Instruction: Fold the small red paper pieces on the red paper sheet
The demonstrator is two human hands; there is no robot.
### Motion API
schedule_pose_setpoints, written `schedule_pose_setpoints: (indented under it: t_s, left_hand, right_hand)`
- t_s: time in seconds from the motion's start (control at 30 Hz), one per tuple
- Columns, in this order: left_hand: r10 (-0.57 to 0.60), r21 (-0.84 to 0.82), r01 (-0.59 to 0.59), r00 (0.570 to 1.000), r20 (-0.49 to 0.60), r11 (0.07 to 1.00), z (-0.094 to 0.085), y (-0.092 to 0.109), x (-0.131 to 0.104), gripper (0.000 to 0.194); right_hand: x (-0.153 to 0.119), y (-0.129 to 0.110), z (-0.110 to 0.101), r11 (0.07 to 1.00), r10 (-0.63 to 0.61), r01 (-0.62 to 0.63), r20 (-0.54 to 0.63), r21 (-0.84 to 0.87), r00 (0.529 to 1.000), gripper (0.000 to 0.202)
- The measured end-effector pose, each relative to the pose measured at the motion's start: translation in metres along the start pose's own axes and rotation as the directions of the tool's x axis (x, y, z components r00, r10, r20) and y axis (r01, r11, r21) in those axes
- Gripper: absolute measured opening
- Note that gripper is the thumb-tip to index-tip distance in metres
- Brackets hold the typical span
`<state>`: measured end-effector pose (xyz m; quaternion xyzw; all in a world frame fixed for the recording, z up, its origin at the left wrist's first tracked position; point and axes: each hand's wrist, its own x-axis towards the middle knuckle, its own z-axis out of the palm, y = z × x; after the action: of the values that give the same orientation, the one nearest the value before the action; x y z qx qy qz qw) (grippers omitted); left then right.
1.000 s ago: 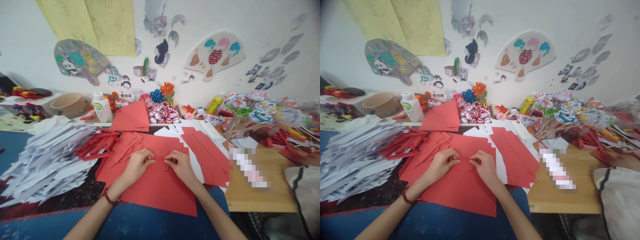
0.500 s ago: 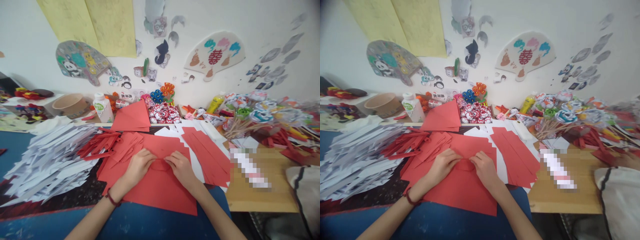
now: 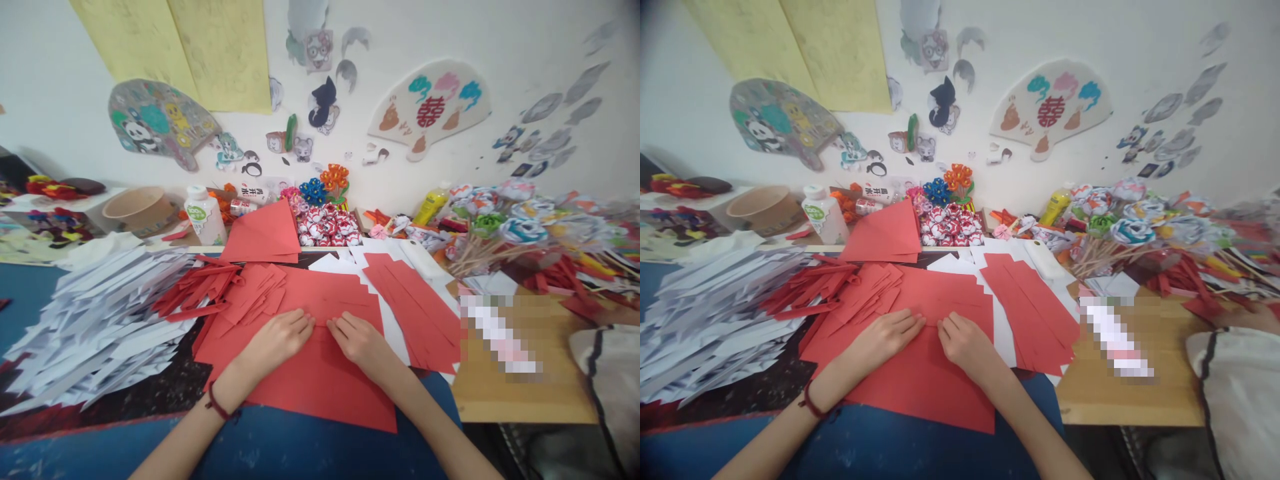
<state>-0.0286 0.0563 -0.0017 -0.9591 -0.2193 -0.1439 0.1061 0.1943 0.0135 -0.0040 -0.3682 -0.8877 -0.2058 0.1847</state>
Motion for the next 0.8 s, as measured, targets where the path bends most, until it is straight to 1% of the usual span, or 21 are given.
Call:
schedule_pose_setpoints:
  t_s: [0.23,0.37,0.47,0.57,0.67,0.8]
  left_hand:
    - [0.015,0.091,-0.022,0.997,0.078,0.996,-0.005,0.006,0.003,0.022]
    - [0.053,0.192,-0.069,0.994,0.091,0.979,-0.007,0.010,0.004,0.030]
    - [0.071,0.243,-0.098,0.990,0.120,0.965,-0.007,0.013,0.006,0.033]
    - [0.060,0.242,-0.094,0.987,0.147,0.966,-0.008,0.013,0.009,0.033]
    - [0.043,0.212,-0.075,0.988,0.152,0.974,-0.010,0.011,0.010,0.032]
    - [0.020,0.183,-0.043,0.992,0.129,0.982,-0.013,0.005,0.005,0.030]
  right_hand:
    - [0.005,-0.003,0.000,0.996,-0.039,0.042,0.045,-0.077,0.998,0.031]
    - [0.007,-0.007,0.002,0.996,-0.013,0.017,0.038,-0.083,0.999,0.029]
    - [0.009,-0.010,0.004,0.998,-0.017,0.022,0.071,-0.063,0.997,0.027]
    - [0.009,-0.014,0.003,0.997,-0.003,0.013,0.120,-0.081,0.993,0.026]
    - [0.008,-0.016,0.000,0.994,0.049,-0.032,0.163,-0.103,0.985,0.029]
    - [0.002,-0.015,-0.006,0.993,0.117,-0.111,0.192,-0.038,0.975,0.037]
